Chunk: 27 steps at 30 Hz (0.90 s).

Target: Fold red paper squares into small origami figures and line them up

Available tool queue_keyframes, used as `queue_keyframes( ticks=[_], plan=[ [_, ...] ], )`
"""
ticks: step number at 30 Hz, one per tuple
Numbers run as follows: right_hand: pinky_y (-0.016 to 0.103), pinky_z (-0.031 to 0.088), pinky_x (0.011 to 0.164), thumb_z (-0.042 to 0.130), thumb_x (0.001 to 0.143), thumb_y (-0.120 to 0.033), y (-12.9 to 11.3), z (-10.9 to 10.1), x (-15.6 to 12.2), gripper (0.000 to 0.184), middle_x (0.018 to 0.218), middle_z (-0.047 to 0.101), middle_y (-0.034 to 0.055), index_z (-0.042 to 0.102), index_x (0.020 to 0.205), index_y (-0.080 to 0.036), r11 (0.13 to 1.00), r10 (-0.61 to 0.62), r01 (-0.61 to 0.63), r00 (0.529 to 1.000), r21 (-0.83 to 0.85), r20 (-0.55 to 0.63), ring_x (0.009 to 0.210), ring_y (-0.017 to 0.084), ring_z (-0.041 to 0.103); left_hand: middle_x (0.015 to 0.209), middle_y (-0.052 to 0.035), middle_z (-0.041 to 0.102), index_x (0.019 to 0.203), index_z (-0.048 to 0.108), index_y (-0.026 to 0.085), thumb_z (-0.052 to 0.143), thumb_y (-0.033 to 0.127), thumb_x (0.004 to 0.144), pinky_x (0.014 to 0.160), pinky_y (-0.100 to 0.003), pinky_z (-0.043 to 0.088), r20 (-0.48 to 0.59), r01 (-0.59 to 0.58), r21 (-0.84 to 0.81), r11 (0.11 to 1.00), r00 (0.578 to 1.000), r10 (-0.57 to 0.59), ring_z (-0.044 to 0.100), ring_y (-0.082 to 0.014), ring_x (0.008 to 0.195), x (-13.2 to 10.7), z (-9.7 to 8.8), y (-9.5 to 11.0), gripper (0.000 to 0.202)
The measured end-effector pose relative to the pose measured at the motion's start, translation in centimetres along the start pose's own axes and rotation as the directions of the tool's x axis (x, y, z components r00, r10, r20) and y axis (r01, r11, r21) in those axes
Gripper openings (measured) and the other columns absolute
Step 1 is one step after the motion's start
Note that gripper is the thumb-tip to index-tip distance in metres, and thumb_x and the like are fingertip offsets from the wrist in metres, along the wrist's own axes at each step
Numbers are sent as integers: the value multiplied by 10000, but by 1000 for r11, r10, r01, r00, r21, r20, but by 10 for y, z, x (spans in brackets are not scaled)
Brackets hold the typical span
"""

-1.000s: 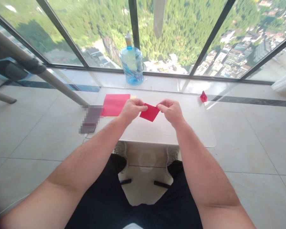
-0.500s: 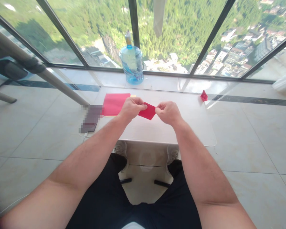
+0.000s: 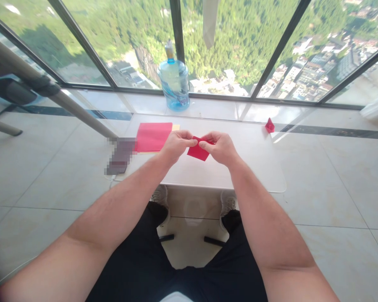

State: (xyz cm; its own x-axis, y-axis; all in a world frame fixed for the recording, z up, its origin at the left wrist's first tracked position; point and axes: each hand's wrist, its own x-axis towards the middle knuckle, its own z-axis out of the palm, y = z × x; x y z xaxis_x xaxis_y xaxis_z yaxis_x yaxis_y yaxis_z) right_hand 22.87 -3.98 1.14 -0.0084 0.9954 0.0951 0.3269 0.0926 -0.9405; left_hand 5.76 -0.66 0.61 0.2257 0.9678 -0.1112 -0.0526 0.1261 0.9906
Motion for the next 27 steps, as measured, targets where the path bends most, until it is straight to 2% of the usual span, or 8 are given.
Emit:
queue_keyframes(
  ticks=[2, 5, 10, 14, 18, 23, 27],
  plan=[
    [274, 463, 564, 715, 729, -377, -1, 1, 0, 220, 697, 698, 31, 697, 765, -161, 1000, 20, -20, 1000, -22, -15, 633, 158, 607, 535, 31, 529, 549, 557, 170, 744, 230, 556, 534, -238, 367, -19, 13, -7, 1000, 1000, -13, 495, -102, 543, -1, 2, -1, 197],
    [256, 407, 509, 706, 721, -376, -4, 2, 0, 217, 630, 667, 15, 684, 710, -160, 996, 47, -50, 998, -73, -42, 573, 140, 558, 538, 29, 531, 553, 557, 171, 735, 229, 572, 532, -237, 364, -24, 20, 29, 999, 1000, -19, 492, -104, 546, -2, 2, -2, 188],
    [249, 401, 509, 681, 718, -347, -7, 1, -1, 193, 620, 665, 14, 693, 693, -156, 981, 49, -49, 999, -187, -2, 571, 137, 553, 576, 16, 571, 613, 625, 168, 725, 261, 622, 529, -236, 355, 90, -12, 215, 977, 996, -8, 486, -108, 565, -4, -4, 2, 136],
    [246, 403, 512, 692, 717, -356, -8, 0, -1, 204, 619, 668, 18, 693, 674, -157, 975, 55, -41, 997, -216, 56, 577, 136, 554, 574, 10, 577, 628, 668, 172, 754, 311, 633, 512, -245, 333, 120, -45, 324, 945, 993, 6, 458, -107, 547, -2, -12, 5, 163],
    [248, 401, 516, 734, 699, -385, -7, -2, -1, 233, 597, 646, 4, 689, 670, -159, 982, 71, -70, 997, -176, 2, 563, 127, 534, 542, 20, 539, 589, 643, 176, 754, 293, 629, 499, -247, 306, 79, -45, 309, 950, 997, 22, 421, -98, 521, 0, -15, 7, 166],
    [265, 438, 539, 773, 680, -398, -2, -9, 2, 250, 603, 647, 5, 676, 688, -168, 992, 125, -126, 989, -10, -80, 576, 141, 567, 525, 21, 507, 547, 610, 177, 741, 258, 636, 519, -256, 316, -28, -18, 236, 972, 999, 26, 408, -94, 511, 0, -13, 11, 179],
    [274, 451, 550, 764, 681, -372, -1, -12, 3, 229, 612, 654, 14, 668, 683, -164, 991, 128, -124, 987, 54, -94, 587, 148, 582, 489, 12, 493, 536, 602, 179, 743, 250, 643, 511, -268, 300, 8, 47, 218, 975, 999, -50, 396, -96, 477, 0, -16, 12, 190]
  ],
)
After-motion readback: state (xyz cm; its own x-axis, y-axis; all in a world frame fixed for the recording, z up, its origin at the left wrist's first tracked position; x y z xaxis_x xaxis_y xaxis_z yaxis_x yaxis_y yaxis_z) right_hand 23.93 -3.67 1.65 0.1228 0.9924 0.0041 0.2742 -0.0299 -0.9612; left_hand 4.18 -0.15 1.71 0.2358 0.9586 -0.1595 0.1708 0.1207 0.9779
